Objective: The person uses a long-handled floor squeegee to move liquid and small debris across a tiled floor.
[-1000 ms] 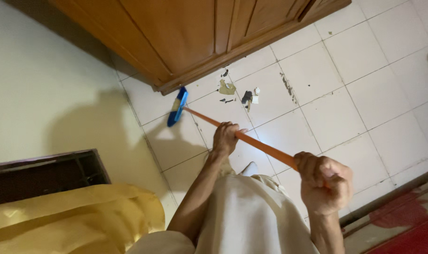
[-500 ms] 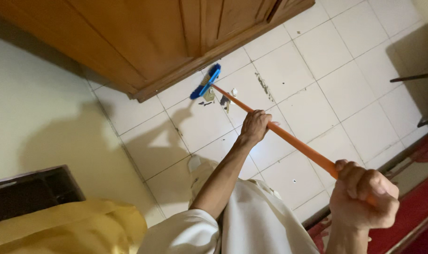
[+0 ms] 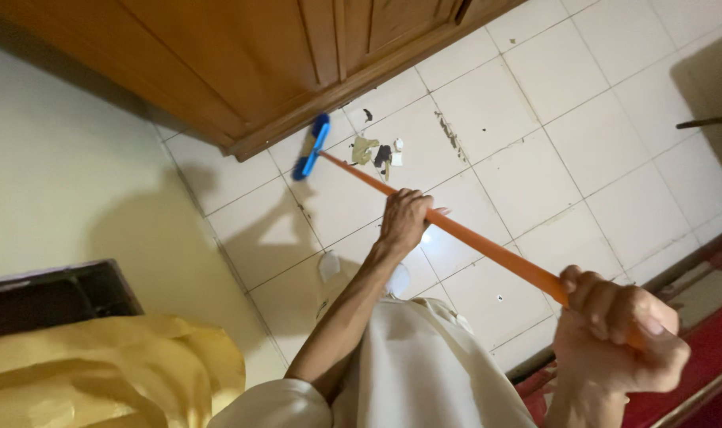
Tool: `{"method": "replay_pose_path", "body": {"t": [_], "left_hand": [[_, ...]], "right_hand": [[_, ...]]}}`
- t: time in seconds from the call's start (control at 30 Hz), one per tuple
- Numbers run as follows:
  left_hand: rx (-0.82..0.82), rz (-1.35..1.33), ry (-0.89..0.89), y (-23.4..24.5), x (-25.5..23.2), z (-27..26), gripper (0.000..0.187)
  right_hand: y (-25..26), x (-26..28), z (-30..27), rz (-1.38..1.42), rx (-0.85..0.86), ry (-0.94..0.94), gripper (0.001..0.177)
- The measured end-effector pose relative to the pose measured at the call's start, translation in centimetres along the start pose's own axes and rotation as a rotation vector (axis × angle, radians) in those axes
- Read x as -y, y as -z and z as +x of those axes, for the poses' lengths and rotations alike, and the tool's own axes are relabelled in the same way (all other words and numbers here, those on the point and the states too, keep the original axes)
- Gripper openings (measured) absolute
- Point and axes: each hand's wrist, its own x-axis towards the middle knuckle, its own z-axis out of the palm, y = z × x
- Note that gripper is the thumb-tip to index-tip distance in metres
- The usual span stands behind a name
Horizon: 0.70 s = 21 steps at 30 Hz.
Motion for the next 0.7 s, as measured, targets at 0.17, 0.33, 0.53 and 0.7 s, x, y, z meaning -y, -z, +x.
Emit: {"method": "replay_pose_path", "body": {"t": [0.17, 0.33, 0.53, 0.7], "left_hand": [[-0.058, 0.031, 0.180, 1.2, 3.3, -3.8, 0.032], [-0.023, 0.007, 0.435, 2.2, 4.3, -6.3, 0.039], [0.092, 0.008, 0.615, -0.2, 2.7, -3.0, 0.038], [0.169, -0.022, 0.578, -4.2, 2.5, 0.1, 0.037]], "right_hand": [[0.0, -4.6, 0.7, 0.178, 0.239, -0.015, 0.038], [-3.6, -6.1, -0.4, 0.111, 0.377, -0.060, 0.035], [-2.1, -5.8, 0.3, 0.104, 0.402, -0.025, 0.024], [-0.6, -5.2, 0.2, 0.005, 0.328, 0.026, 0.019]]}}
